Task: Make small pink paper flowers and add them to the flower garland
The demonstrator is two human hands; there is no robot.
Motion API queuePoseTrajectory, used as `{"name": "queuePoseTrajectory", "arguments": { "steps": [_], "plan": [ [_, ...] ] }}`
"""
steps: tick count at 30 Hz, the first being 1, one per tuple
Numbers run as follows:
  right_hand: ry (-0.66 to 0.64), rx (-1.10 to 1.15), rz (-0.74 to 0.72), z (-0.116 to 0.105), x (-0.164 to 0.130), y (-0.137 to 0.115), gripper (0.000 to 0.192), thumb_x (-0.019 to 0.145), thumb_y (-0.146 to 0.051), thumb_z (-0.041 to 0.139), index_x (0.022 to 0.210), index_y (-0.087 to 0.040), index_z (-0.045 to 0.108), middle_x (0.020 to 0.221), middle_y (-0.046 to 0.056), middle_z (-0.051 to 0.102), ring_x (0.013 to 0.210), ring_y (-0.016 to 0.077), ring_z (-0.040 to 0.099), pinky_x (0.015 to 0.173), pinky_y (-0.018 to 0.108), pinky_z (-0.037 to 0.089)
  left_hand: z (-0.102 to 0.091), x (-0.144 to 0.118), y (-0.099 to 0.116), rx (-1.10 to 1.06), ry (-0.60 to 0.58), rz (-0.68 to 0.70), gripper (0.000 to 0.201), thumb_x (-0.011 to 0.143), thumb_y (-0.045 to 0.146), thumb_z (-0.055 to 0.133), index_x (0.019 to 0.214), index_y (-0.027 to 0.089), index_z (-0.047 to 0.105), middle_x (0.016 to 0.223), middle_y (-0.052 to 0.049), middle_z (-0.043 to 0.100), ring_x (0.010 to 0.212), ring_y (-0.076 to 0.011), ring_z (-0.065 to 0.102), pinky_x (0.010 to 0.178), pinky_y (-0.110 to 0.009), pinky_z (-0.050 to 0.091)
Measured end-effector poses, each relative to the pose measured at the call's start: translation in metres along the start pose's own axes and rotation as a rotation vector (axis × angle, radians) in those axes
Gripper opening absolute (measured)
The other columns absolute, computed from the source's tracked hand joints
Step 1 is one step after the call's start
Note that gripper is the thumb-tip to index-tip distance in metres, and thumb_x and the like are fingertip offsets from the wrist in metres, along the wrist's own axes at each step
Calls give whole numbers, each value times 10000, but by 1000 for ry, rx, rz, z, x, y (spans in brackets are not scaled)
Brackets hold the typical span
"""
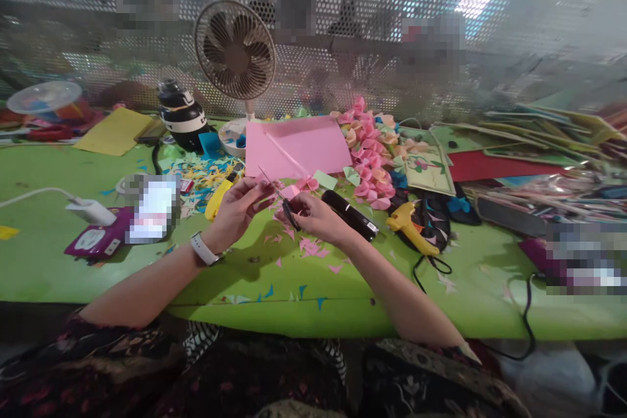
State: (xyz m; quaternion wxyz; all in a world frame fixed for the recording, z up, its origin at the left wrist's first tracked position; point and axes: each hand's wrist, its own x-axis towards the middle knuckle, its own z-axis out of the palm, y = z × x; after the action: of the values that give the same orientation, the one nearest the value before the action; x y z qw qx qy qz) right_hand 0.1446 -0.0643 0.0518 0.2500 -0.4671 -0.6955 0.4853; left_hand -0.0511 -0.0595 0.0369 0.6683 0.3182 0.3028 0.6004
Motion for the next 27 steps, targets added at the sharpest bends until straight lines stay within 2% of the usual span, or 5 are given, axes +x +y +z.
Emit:
{"name": "queuePoseTrajectory", "arguments": {
  "steps": [7, 14, 20, 27],
  "plan": [
    [10, -9, -21, 0, 0, -4, 365, 793, -480, 714, 945, -170, 596, 863, 26, 619, 747, 161, 560, 715, 328, 441, -1, -1, -3, 7, -56, -2, 296, 652, 314, 888, 774, 178, 655, 852, -6, 762, 851, -150, 731, 772, -263, 575],
    [5, -50, -3, -1, -4, -15, 375, 800, -504, 700, 917, -163, 597, 854, 36, 620, 727, 160, 547, 686, 320, 423, -3, 0, -3, 20, -51, -10, 296, 650, 324, 889, 762, 182, 655, 851, -9, 765, 848, -158, 733, 795, -287, 575],
    [-5, -72, 7, -2, -3, -11, 392, 821, -537, 669, 931, -170, 587, 876, 49, 625, 737, 167, 550, 691, 334, 431, -4, 0, -5, 32, -67, -16, 307, 654, 337, 887, 779, 179, 654, 879, -24, 769, 871, -179, 739, 832, -324, 572],
    [7, -76, 16, -2, -3, -11, 410, 822, -559, 657, 912, -168, 577, 852, 35, 601, 712, 155, 530, 684, 333, 423, -6, 0, -5, 50, -71, -11, 277, 676, 331, 872, 780, 180, 665, 883, -23, 772, 871, -173, 737, 832, -311, 571]
  ]
}}
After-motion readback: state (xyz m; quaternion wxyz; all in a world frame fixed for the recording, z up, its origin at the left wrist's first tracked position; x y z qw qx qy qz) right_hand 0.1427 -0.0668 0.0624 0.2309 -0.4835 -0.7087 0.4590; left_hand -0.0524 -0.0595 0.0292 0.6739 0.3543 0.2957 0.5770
